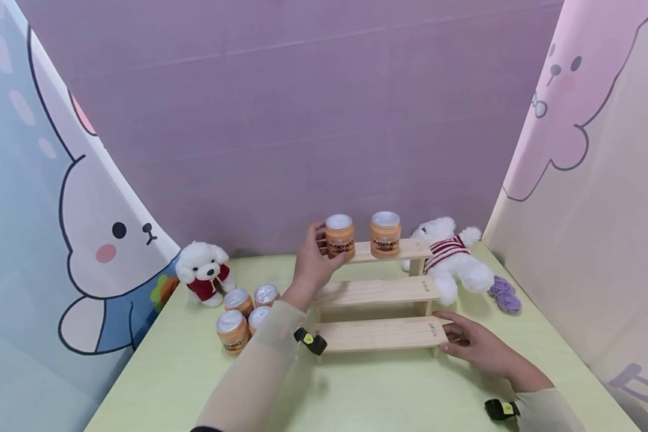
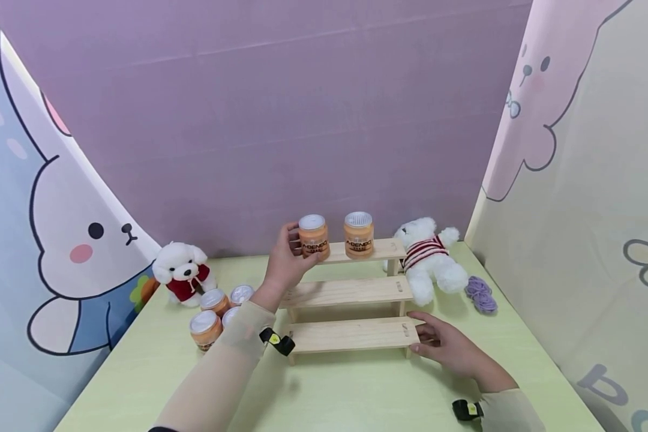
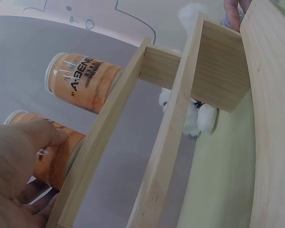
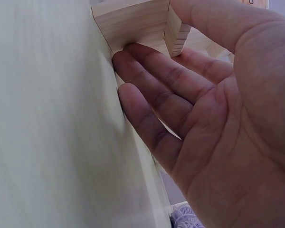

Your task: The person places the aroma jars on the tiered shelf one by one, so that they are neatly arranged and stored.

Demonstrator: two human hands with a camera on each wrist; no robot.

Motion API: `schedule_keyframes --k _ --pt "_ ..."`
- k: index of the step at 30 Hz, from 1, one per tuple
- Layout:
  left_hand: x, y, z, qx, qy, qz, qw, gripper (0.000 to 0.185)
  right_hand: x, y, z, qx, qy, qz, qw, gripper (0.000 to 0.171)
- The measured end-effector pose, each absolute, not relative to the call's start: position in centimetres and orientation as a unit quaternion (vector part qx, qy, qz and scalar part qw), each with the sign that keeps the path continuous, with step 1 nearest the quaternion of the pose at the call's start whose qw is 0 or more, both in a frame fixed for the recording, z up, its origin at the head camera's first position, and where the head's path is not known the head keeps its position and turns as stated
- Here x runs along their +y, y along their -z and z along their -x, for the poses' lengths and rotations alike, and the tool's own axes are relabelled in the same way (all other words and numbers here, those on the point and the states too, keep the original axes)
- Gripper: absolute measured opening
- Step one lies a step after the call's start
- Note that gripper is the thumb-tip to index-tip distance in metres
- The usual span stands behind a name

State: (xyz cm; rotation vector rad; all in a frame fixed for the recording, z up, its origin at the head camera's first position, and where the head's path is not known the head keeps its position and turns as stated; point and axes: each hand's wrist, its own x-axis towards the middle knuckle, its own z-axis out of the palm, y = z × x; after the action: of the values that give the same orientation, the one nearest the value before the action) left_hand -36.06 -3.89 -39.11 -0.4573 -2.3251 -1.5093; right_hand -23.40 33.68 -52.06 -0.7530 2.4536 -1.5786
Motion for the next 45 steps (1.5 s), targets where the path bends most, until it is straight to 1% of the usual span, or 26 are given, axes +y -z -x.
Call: schedule_keyframes --k 22,31,37,45 --pt "-3.7 39.1 35.8 -0.818 0.524 0.163 0.171 0.086 33.7 51.9 23.3 0.815 0.522 0.241 0.073 0.074" --pt "-3.8 38.9 35.5 -0.808 0.527 0.183 0.192 0.094 33.6 52.1 23.3 0.819 0.518 0.239 0.066 0.073" --pt "-3.9 38.7 35.3 -0.809 0.521 0.192 0.195 0.096 33.6 52.2 23.4 0.822 0.513 0.24 0.064 0.073" --pt "-4.5 38.4 34.8 -0.832 0.485 0.169 0.209 0.094 33.6 52.3 23.5 0.824 0.512 0.233 0.071 0.074"
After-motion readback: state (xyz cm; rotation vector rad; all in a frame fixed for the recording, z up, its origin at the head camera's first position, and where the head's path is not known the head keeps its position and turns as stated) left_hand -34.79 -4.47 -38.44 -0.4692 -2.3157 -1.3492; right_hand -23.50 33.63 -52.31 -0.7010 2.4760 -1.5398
